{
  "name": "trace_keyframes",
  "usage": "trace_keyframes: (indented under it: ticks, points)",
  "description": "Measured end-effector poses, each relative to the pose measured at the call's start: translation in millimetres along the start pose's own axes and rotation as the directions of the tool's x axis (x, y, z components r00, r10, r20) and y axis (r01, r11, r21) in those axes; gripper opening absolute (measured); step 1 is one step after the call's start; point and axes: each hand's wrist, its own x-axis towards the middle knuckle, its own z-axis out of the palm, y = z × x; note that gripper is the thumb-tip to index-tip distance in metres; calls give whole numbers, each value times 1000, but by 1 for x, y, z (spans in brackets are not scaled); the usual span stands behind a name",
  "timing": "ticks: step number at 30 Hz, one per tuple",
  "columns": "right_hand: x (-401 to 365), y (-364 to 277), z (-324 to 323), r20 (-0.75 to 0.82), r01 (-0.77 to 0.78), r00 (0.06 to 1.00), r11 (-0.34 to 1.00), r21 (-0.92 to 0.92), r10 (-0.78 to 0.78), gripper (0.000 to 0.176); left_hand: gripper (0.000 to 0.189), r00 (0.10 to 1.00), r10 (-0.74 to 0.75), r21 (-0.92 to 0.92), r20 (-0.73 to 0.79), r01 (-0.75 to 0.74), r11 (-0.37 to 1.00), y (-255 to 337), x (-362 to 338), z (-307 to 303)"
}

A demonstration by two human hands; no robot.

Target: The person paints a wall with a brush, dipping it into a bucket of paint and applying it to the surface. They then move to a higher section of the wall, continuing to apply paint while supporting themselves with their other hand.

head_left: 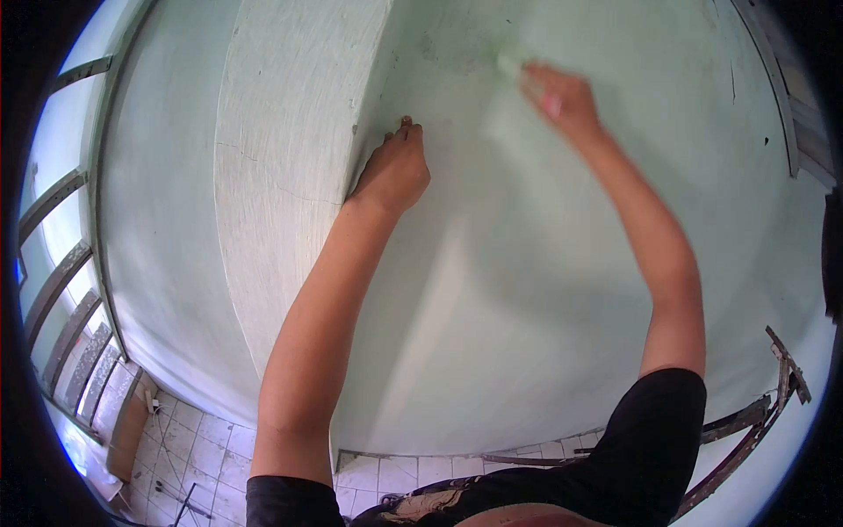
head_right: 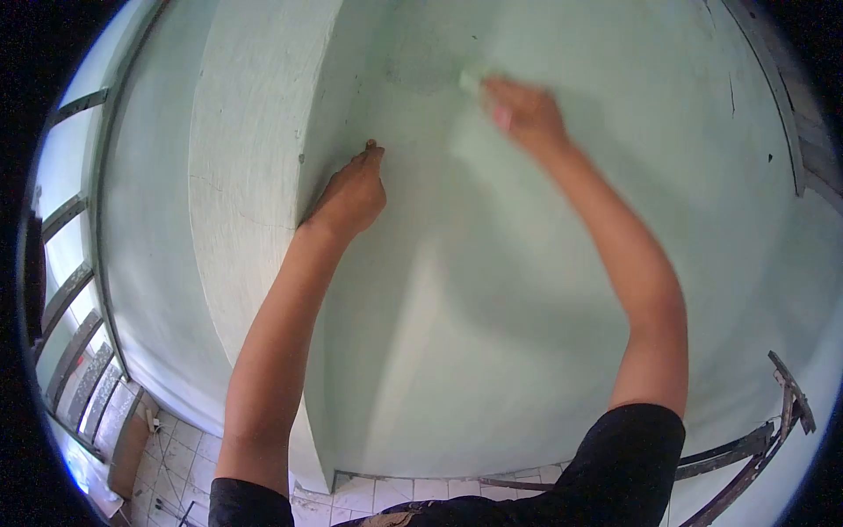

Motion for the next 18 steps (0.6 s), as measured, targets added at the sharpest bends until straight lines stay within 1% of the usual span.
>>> trace_keyframes:
  ticks: [1,2,3,4,6,7,8,10,11,12,13,15,16,18]
  points:
    - [-25,-33,-1,89,-18,996,994,109,8,31,40,1000,-4,-8,-6,4,1000,1,0,-2]
    - [-40,-75,-8,298,-154,948,982,110,115,31,40,1000,-21,2,20,21,1000,3,1,-5]
    - [-62,-101,-10,295,-125,955,938,324,26,31,41,998,-38,12,51,37,999,6,0,-6]
    - [-76,-131,-13,438,-204,898,921,331,41,29,41,998,-38,1,52,38,999,8,-1,-5]
    - [-73,-146,-22,565,-271,824,907,321,46,28,42,992,-82,-48,92,87,995,7,1,-7]
    - [-61,-142,-27,587,-428,791,842,329,173,26,42,993,-84,-43,85,88,995,6,2,-8]
    - [-49,-135,-29,611,-570,737,752,332,288,23,43,992,-83,-26,95,86,996,6,2,-9]
    - [-20,-76,-15,515,-662,723,675,326,460,21,43,991,-78,-4,108,79,997,9,0,-10]
    - [3,-49,-16,369,-597,784,769,228,499,26,43,991,-84,6,104,84,996,11,1,-13]
    - [21,-17,-16,218,-460,878,877,139,426,27,42,990,-90,11,105,90,996,13,0,-13]
    - [40,11,-15,63,-378,926,921,95,373,26,42,989,-93,10,112,92,996,10,1,-10]
    - [83,17,-41,-54,-485,874,872,-56,483,27,40,998,0,78,68,-6,997,1,1,0]
    - [85,20,-42,-53,-494,869,868,-54,491,27,40,997,4,80,77,-10,997,2,-1,0]
    - [89,23,-43,-206,-332,932,930,-155,299,27,39,999,-1,48,40,-1,999,3,-1,-3]
